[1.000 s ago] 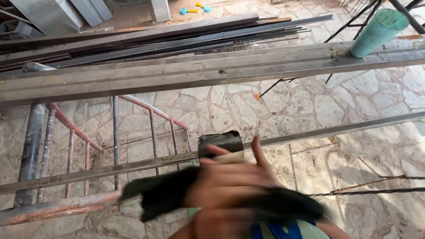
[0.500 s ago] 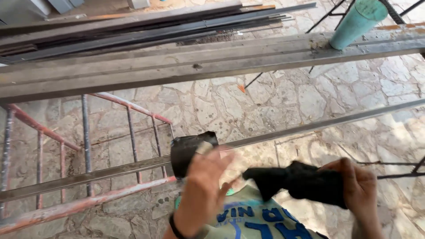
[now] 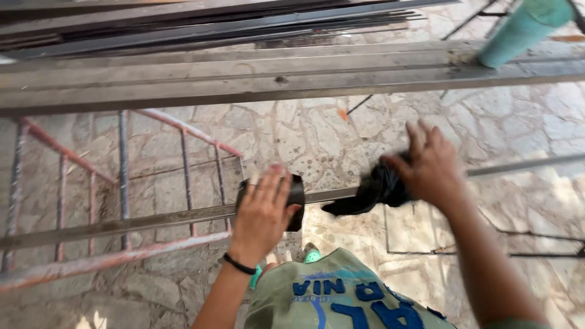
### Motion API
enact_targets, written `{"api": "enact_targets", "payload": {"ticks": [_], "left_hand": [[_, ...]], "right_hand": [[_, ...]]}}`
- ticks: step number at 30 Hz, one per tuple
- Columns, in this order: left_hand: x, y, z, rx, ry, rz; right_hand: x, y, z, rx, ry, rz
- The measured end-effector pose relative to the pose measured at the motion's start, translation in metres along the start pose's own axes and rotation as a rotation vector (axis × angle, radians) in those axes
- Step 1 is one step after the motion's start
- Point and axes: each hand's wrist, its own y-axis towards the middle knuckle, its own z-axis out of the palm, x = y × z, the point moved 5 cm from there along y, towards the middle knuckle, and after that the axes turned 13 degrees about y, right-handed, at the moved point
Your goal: Sanding the surface of a long metal beam manually with a sanding block to prepare it for further processing.
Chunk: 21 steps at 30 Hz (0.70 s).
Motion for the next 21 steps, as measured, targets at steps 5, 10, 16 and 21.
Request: {"api": "enact_targets", "payload": {"ticks": [5,10,16,21], "left_hand": [[-0.062,0.016,0.044,-0.118,-0.066,-0.121],[-0.055,0.010,0.001,0.103,-0.015,-0.194],[0.081,-0.080,-0.013,0.370,0.285,-0.626],[-0.061,-0.003,0.014,0.227,0.171,-0.275]], "right_hand": [[0.013,-0.017,0.056,0.333,0.147,0.240],[0.017,-0.013,0.054,0.331,0.145,0.264],[0.014,-0.013,0.054,0.276,0.170,0.287],[0.008,-0.015,0.057,0.208,0.180,0.256]]}}
